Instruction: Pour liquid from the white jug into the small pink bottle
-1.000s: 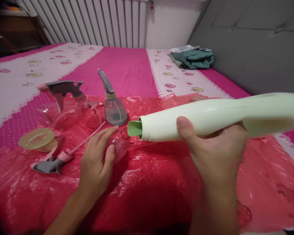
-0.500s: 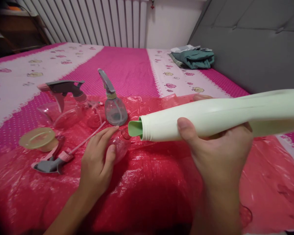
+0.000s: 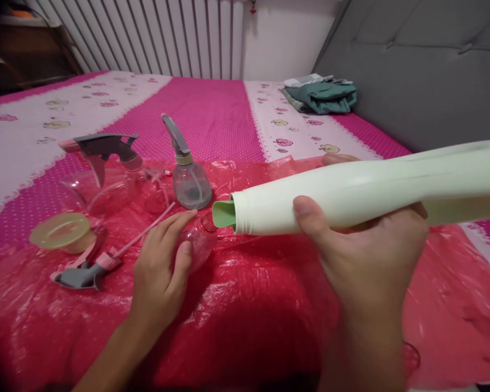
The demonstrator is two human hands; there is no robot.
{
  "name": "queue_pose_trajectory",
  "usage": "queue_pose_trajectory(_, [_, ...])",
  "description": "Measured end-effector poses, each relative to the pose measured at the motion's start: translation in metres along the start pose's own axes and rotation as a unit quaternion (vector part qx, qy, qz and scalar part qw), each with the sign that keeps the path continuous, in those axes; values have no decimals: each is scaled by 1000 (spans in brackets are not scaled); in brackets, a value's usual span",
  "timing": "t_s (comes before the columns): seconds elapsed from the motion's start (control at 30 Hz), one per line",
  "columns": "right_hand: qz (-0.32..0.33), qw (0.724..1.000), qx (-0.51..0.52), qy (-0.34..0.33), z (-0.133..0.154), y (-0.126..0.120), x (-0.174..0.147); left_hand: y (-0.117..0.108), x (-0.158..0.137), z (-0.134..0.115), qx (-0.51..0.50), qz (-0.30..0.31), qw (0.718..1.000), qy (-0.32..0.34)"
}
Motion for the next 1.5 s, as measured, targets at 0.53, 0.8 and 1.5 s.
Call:
queue_pose_trajectory(0.53, [-10,1000,-5,-9,-2,-2,1,0,-1,0,-1,-2,1000,2])
queue_pose_trajectory(0.8, [-4,1000,-12,-3,2,-2,0,0,0,0,0,1,1000,0])
queue_pose_trajectory(1.5, [-2,1000,-14,-8,6,-3,-1,0,0,0,-5,2,1000,-3])
Point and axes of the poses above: each hand's wrist, its own x-axis towards the middle knuckle, its own y-axis out of the palm, z = x × y, the point moved 2 cm from there along x, towards the middle knuckle, and after that the axes turned 8 degrees about -z, right-handed, at the moved point
